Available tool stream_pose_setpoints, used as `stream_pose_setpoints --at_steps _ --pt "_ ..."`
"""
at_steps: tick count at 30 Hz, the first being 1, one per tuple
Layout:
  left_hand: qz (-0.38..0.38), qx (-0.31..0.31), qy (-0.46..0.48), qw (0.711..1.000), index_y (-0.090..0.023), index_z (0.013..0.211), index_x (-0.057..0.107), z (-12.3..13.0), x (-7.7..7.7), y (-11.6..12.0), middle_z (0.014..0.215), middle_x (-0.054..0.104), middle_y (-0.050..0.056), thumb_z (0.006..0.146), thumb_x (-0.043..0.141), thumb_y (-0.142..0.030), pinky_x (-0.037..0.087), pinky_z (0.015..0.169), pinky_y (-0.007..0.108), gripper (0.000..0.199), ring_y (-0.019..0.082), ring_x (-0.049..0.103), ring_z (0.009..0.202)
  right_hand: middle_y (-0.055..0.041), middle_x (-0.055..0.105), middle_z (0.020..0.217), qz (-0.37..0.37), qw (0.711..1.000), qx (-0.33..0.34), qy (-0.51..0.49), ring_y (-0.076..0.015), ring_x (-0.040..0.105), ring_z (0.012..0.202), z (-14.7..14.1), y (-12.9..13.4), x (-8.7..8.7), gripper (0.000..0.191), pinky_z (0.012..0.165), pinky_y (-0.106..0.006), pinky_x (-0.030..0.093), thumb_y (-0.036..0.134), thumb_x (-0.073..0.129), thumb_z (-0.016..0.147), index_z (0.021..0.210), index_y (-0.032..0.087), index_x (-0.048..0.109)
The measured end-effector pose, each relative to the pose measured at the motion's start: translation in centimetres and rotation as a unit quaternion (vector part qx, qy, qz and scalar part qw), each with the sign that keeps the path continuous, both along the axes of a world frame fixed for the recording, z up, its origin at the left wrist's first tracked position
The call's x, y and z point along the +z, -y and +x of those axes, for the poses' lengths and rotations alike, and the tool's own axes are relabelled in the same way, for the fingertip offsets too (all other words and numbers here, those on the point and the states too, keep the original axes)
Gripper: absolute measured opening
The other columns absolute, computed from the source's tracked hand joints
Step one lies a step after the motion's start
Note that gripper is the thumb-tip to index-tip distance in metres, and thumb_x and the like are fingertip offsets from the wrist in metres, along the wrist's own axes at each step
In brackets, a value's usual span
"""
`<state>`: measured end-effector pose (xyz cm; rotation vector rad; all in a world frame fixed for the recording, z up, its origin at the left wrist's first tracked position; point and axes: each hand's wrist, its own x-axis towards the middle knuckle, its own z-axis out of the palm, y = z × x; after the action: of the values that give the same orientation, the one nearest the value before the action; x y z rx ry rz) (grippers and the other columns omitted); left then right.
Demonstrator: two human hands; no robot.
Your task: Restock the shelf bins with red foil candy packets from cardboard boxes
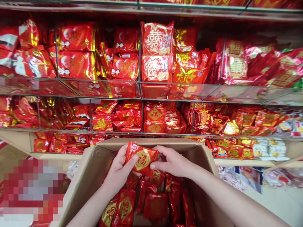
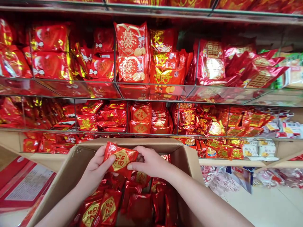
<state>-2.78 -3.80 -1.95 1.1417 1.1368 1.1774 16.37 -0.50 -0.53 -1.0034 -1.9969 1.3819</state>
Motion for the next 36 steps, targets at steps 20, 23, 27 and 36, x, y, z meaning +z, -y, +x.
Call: stream_pose_setpoints --at_steps 20,23,27,36 --pt "0.328 -0.008 -0.561 0.76 -0.021 0.088 0.063 -4.4 3.7 -7.4 0.079 0.069 0.002 0.083 0.043 -0.026 0.048 0.065 0.027 0.021 0.016 0.063 0.069 -0.0018 0.061 0.056 0.063 0.957 -0.268 -0.09 -0.0119 0.051 0.037 1.4 -1.2 0.1 0.032 0.037 -0.024 0.042 0.051 0.056 0.074 0.08 0.02 0.06" --pt "0.317 -0.019 -0.535 0.783 -0.021 0.09 0.062 -4.8 4.0 -7.5 0.063 0.064 -0.002 0.083 0.044 -0.031 0.043 0.05 0.022 0.022 0.013 0.057 0.051 -0.0003 0.059 0.053 0.053 0.964 -0.245 -0.089 -0.0104 0.049 0.037 0.8 -1.4 0.6 0.033 0.036 -0.022 0.04 0.05 0.054 0.076 0.078 0.018 0.06" --pt "0.262 -0.088 -0.413 0.868 -0.021 0.091 0.062 -4.8 5.2 -7.7 0.065 0.064 -0.002 0.086 0.038 -0.037 0.043 0.053 0.021 0.03 0.013 0.058 0.058 0.0016 0.056 0.05 0.042 0.967 -0.238 -0.081 -0.0076 0.047 0.035 0.3 -2.0 1.3 0.032 0.035 -0.019 0.038 0.048 0.051 0.078 0.074 0.017 0.06" --pt "0.132 -0.149 -0.308 0.93 -0.019 0.062 0.056 -3.7 4.8 -8.7 0.053 0.049 -0.007 0.07 0.061 -0.042 0.036 0.049 0.02 0.025 0.009 0.044 0.051 0.0054 0.053 0.052 0.021 0.978 -0.189 -0.088 -0.0088 0.052 0.043 0.1 -2.5 1.4 0.03 0.037 -0.018 0.042 0.037 0.06 0.072 0.096 0.018 0.057"
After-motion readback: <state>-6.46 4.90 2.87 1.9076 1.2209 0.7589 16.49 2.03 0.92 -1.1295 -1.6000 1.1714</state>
